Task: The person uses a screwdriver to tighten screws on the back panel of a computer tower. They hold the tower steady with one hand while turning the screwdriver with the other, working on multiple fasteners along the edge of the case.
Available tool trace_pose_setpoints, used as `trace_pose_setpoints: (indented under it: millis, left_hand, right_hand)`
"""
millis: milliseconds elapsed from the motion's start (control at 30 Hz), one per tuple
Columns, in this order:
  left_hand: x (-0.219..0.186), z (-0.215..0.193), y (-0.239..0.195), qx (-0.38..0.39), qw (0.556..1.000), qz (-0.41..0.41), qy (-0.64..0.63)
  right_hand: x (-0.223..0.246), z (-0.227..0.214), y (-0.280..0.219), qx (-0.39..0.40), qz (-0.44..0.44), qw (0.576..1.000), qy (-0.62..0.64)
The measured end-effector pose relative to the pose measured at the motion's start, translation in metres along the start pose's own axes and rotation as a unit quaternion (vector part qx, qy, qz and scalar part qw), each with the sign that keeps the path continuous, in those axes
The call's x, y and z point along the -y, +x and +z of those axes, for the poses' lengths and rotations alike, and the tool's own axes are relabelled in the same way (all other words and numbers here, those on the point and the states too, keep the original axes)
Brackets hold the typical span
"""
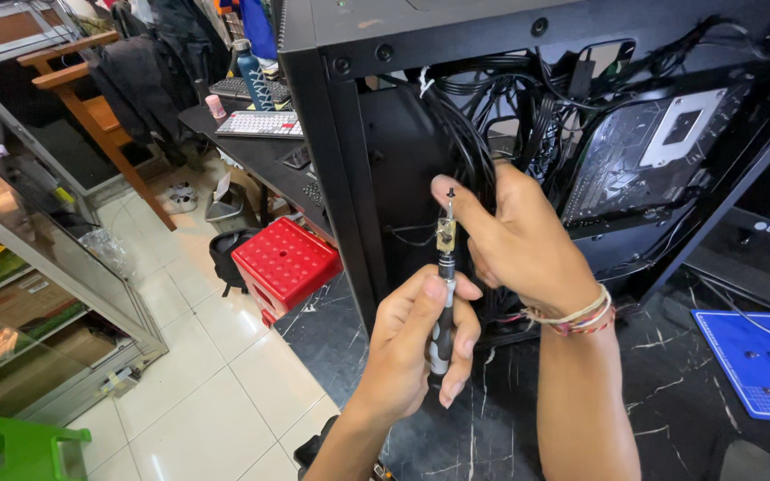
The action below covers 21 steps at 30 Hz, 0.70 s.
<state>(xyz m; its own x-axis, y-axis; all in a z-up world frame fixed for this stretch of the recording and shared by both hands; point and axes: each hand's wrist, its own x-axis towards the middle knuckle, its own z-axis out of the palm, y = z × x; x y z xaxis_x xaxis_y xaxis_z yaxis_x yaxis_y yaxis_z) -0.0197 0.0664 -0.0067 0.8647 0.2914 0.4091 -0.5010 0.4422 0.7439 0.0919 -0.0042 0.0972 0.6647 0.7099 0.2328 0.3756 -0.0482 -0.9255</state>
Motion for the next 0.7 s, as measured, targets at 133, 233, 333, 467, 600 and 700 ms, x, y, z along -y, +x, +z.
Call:
trace_pose_setpoints:
  millis: [133, 233, 333, 467, 600, 700]
  left_hand:
    - [0.002, -0.002, 0.0, -0.004, 1.0, -0.006, -0.002]
    - [0.001, -0.002, -0.001, -0.004, 1.0, -0.005, -0.002]
    - [-0.002, -0.003, -0.002, -0.007, 1.0, -0.003, -0.004]
    - [-0.003, -0.005, -0.003, -0.014, 1.0, 0.001, -0.002]
    - [-0.005, -0.005, -0.002, -0.005, 1.0, 0.005, 0.0]
    - [-0.003, -0.003, -0.001, -0.005, 1.0, -0.003, -0.002]
  right_hand:
    - [-0.004, 0.005, 0.003, -0.033, 0.012, 0.999, 0.031]
    - [0.001, 0.008, 0.003, -0.058, 0.024, 0.998, 0.031]
    - [0.005, 0.01, 0.002, -0.072, 0.055, 0.993, 0.07]
    - [0.011, 0.006, 0.0, -0.049, 0.091, 0.988, 0.117]
    - [0.011, 0.002, -0.002, -0.032, 0.119, 0.983, 0.136]
    - [0.012, 0.002, -0.002, -0.015, 0.083, 0.991, 0.099]
